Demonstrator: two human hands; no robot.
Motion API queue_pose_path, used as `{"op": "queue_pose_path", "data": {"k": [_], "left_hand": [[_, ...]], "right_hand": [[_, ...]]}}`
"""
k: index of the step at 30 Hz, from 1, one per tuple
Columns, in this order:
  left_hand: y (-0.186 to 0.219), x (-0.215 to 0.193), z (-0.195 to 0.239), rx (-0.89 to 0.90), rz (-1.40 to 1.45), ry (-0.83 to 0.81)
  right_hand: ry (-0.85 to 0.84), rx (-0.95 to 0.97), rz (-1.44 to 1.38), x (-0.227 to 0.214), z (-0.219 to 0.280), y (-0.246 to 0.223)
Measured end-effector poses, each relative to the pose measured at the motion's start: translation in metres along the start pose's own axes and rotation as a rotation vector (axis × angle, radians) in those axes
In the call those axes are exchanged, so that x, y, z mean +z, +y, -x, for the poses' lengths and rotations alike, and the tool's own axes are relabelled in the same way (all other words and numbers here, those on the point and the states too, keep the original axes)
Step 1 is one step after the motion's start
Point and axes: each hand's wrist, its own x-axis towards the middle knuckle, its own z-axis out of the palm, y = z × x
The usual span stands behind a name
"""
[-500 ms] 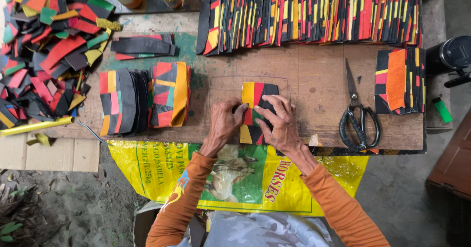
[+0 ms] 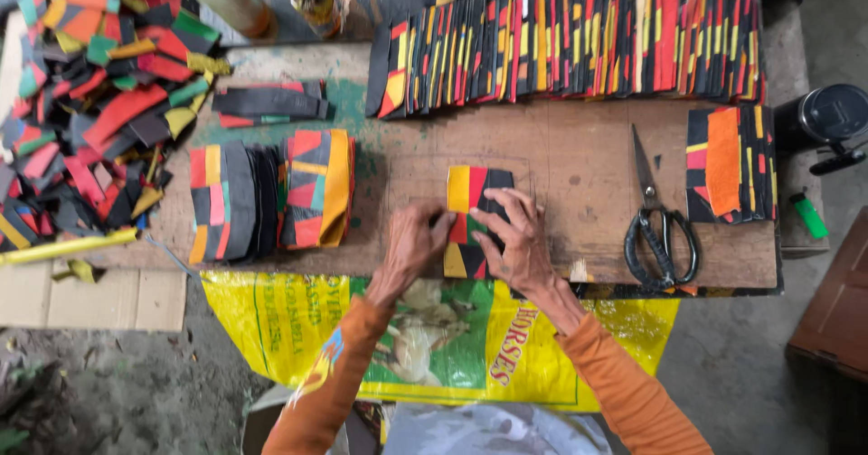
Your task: The person assembles small rectangular items made of multicolored rubber pieces. They align and press the pieces together by hand, then use scissors to trim edges. The finished items are stacked on the table.
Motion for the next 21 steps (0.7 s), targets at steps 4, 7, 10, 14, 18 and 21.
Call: {"op": "queue_pose_path", "data": {"k": [4, 7, 10, 14, 18, 21], "left_hand": [[-0.001, 0.0, 0.005, -0.036, -0.051, -0.041], [0.004, -0.011, 0.002, -0.052, -0.05, -0.107], [0.0, -0.001, 0.006, -0.002, -0.005, -0.032], [0.007, -0.008, 0.005, 0.02, -0.001, -0.063], [0.008, -0.009, 0.006, -0.035, 0.011, -0.06], [0.004, -0.005, 0.013, 0.032, -0.03, 0.056]], "right_hand": [[-0.018, 0.023, -0.015, 0.0, 0.004, 0.0], [0.012, 0.014, -0.005, 0.0, -0.007, -0.001], [-0.009, 0.024, -0.007, 0.002, 0.004, -0.001], [0.002, 0.005, 0.004, -0.001, 0.0, -0.002], [-0.006, 0.022, -0.013, 0.001, 0.001, -0.002], [-0.013, 0.014, -0.027, 0.0, 0.006, -0.003]]}}
